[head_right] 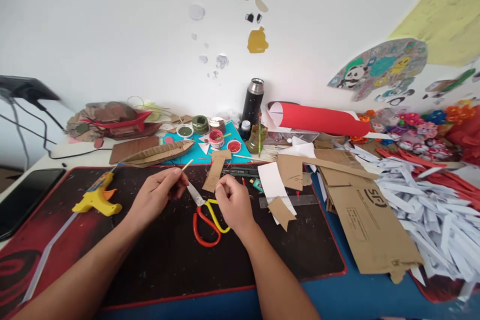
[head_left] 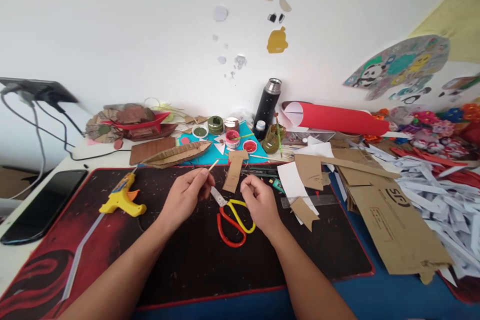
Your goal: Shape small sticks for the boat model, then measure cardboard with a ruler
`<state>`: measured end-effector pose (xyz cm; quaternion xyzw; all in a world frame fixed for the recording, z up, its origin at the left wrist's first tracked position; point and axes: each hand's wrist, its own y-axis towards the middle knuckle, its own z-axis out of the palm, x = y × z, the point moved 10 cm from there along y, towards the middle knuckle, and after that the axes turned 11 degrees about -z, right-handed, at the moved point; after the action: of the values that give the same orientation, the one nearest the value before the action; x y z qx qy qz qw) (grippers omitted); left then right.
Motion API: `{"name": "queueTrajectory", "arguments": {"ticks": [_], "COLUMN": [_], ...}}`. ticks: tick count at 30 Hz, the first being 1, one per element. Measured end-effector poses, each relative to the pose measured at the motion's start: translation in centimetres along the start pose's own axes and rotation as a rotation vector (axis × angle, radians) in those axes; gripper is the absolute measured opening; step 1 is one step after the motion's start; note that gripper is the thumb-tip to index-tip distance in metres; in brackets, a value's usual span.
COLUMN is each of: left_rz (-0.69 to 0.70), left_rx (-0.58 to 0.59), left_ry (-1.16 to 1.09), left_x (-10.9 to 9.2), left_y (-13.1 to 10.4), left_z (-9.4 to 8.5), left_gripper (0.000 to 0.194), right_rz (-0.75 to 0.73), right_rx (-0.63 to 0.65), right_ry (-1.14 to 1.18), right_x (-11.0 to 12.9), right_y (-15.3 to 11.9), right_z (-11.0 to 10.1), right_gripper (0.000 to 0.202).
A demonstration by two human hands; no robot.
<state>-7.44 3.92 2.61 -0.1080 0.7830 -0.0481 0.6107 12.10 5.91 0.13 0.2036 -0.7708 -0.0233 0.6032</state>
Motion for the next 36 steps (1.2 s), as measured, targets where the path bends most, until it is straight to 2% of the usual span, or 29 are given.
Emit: {"name": "queueTrajectory", "arguments": {"ticks": [5,7,10,14,16,20,24,30,36], "left_rz": [0.027,0.023,-0.016,-0.145,-0.176,-0.171,-0.212,-0.200,-0.198], "left_rx": [-0.007,-0.028,-0.115,-0.205,-0.223,-0.294,-0.288,-0.299,-0.348], "left_ry": [0.027,0.042,0.059,0.060,0.118,0.353,0.461,0.380,0.412], "left_x": [-0.7,-1.0,-1.2,0.3,1.1,2.2,3.4,4.1,3.8], "left_y": [-0.5,-0.7,-0.7,0.1,0.7,1.9,3.4,4.9,4.6], "left_z": [-2.3,-4.3,-8.3,-13.2,-14.8,-17.4,-18.6,-18.8,-18.5], "left_gripper": [0.043,0.045,0.046,0.041,0.041,0.052,0.057,0.070,0.060], "right_rz": [-0.090,-0.120,-0.118,-0.106,-0.116,-0.130,-0.133,-0.190,-0.198], "right_rx": [0.077,0.079,0.105,0.176,0.204,0.220,0.215,0.248,0.274], "right_ry": [-0.119,-0.148,-0.169,-0.164,-0.170,-0.194,-0.248,-0.317,-0.332], "right_x": [1.2,1.4,1.3,0.9,0.8,0.7,0.7,1.3,1.5], "right_y": [-0.3,-0.3,-0.4,-0.8,-1.0,-1.0,-0.9,-1.0,-1.1], "right_z": [1.1,1.2,1.5,2.6,3.0,3.1,2.8,3.1,3.4], "right_gripper": [0.037,0.042,0.042,0.024,0.023,0.029,0.029,0.030,0.031]}}
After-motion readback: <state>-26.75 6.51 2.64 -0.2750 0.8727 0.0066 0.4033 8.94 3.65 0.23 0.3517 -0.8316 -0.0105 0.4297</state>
